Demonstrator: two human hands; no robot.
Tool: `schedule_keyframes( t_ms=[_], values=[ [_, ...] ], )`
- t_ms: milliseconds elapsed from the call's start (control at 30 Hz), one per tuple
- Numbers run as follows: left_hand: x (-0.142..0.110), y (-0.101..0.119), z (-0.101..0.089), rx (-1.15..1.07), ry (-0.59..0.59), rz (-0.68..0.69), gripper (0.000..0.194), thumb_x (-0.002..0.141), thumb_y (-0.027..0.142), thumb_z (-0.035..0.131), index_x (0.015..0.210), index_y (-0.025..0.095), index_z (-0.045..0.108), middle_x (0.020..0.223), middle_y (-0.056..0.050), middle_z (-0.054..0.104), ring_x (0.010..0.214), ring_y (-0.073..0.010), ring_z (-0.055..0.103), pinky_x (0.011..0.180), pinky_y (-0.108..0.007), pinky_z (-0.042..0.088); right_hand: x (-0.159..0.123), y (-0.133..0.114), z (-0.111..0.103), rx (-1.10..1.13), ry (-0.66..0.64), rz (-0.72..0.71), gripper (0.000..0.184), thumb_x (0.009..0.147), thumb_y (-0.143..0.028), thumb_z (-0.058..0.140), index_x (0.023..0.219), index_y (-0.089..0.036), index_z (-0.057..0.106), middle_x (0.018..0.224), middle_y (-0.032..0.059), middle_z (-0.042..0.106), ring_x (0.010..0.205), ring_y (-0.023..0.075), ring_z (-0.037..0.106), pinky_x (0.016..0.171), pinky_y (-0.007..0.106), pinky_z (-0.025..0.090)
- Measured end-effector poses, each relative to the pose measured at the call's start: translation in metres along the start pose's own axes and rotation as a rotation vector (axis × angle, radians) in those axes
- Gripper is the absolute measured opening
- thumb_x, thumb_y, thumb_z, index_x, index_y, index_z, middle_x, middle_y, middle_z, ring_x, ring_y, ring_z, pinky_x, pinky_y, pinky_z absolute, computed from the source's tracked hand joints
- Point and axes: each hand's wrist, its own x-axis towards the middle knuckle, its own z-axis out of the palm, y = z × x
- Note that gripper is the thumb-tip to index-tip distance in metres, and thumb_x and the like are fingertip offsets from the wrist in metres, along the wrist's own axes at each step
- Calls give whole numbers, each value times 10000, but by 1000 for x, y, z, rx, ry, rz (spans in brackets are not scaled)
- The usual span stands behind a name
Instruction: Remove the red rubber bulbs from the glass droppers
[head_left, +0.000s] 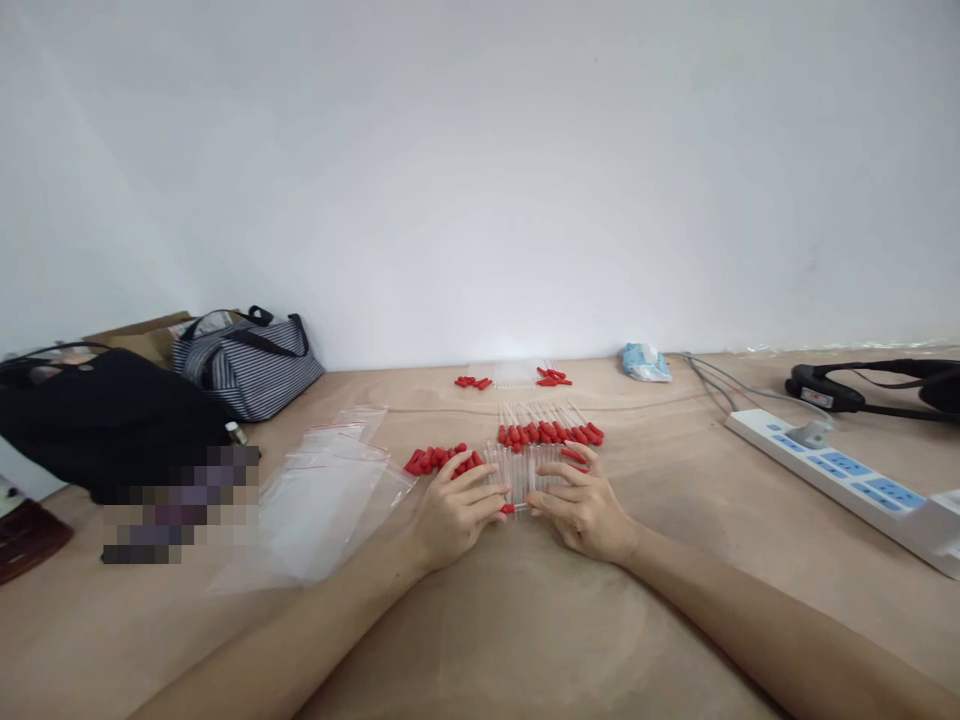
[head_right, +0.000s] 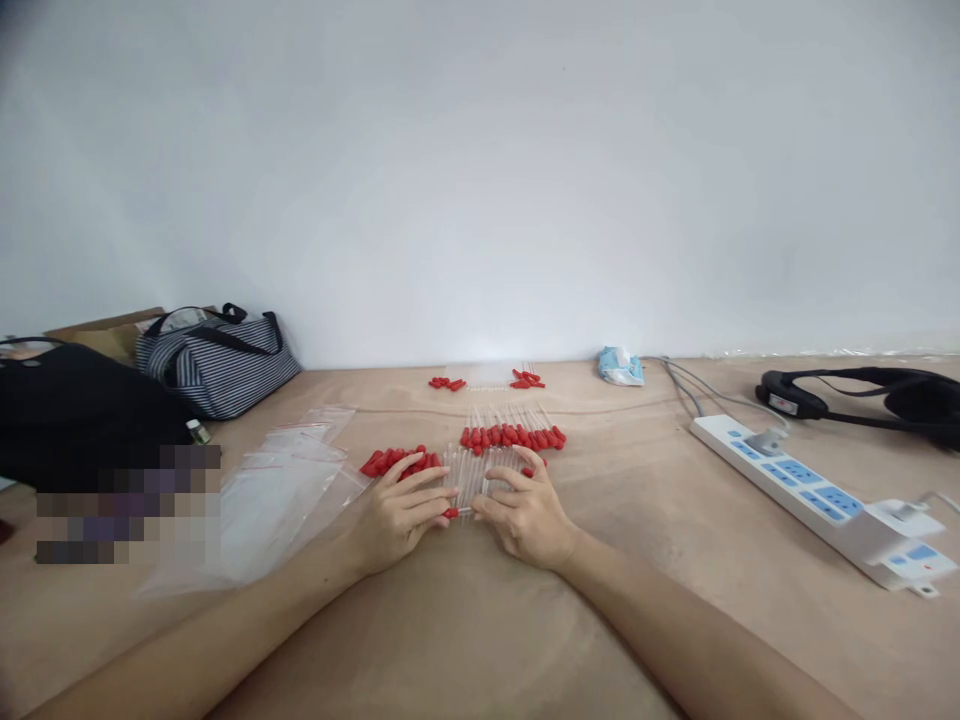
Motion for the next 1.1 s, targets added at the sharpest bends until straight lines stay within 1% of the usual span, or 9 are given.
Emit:
schedule_keyframes(
  t_ms=[200, 333, 400, 533, 633, 733, 900, 1000, 1100],
  values=[
    [1, 1, -1, 6, 15, 41, 131, 842, 196, 487, 829, 208, 618, 892, 25, 693, 926, -168, 603, 916, -405, 328, 2, -2, -1, -6, -18, -8, 127, 816, -204, 479, 831, -223, 604, 635, -34, 655, 852, 141, 561, 975, 427, 214],
    [-4, -7, -6, -17, 34, 30, 159, 842, 141, 458, 828, 205, 603, 896, 12, 686, 925, -166, 594, 861, -378, 380, -1, 1, -5, -9, -4, 19, 149, 821, -199, 466, 812, -218, 613, 625, -27, 647, 832, 147, 557, 958, 423, 219],
    [-9, -14, -9, -39, 60, -43, 172, 847, 138, 439, 855, 204, 597, 902, -16, 668, 890, -161, 586, 799, -343, 429, -4, 6, -7, -35, 7, 101, 162, 826, -214, 464, 823, -221, 626, 603, -22, 634, 778, 146, 552, 914, 404, 253],
    [-14, -14, -9, -85, 92, -219, 235, 857, 153, 405, 1028, 180, 563, 869, -70, 557, 775, -136, 543, 677, -259, 478, -9, 20, -11, -83, 12, 389, 198, 842, -288, 459, 892, -244, 645, 630, -8, 642, 634, 124, 525, 757, 330, 302],
    [-8, -3, -2, -95, 84, -318, 336, 853, 125, 356, 1162, 165, 482, 890, -76, 489, 810, -142, 528, 713, -262, 475, -12, 32, -13, -97, -17, 552, 264, 863, -300, 391, 913, -228, 640, 756, 23, 668, 685, 138, 553, 720, 318, 292],
    [6, 6, 9, -120, 74, -418, 359, 846, 133, 355, 1194, 164, 441, 921, -75, 492, 826, -146, 533, 736, -265, 468, -17, 43, -17, -137, -64, 646, 287, 855, -304, 368, 896, -223, 640, 822, 34, 666, 764, 169, 564, 707, 317, 292],
    [31, 11, 26, -173, 74, -539, 212, 780, 181, 488, 991, 186, 501, 822, -26, 562, 767, -155, 546, 712, -280, 452, -24, 52, -22, -168, -130, 674, 263, 826, -331, 412, 852, -241, 658, 761, 25, 652, 737, 173, 550, 706, 317, 294],
    [40, 12, 31, -145, -1, -540, 119, 730, 186, 546, 846, 193, 520, 751, -9, 582, 759, -177, 541, 709, -316, 422, -24, 50, -21, -162, -153, 663, 265, 826, -340, 417, 841, -240, 662, 752, 29, 648, 732, 174, 536, 702, 319, 293],
    [41, 15, 30, -118, -66, -561, 124, 710, 244, 585, 815, 202, 534, 747, -10, 600, 793, -208, 538, 732, -359, 393, -24, 49, -20, -144, -160, 667, 274, 831, -345, 407, 837, -240, 661, 762, 33, 644, 748, 176, 528, 703, 320, 293]
  ],
)
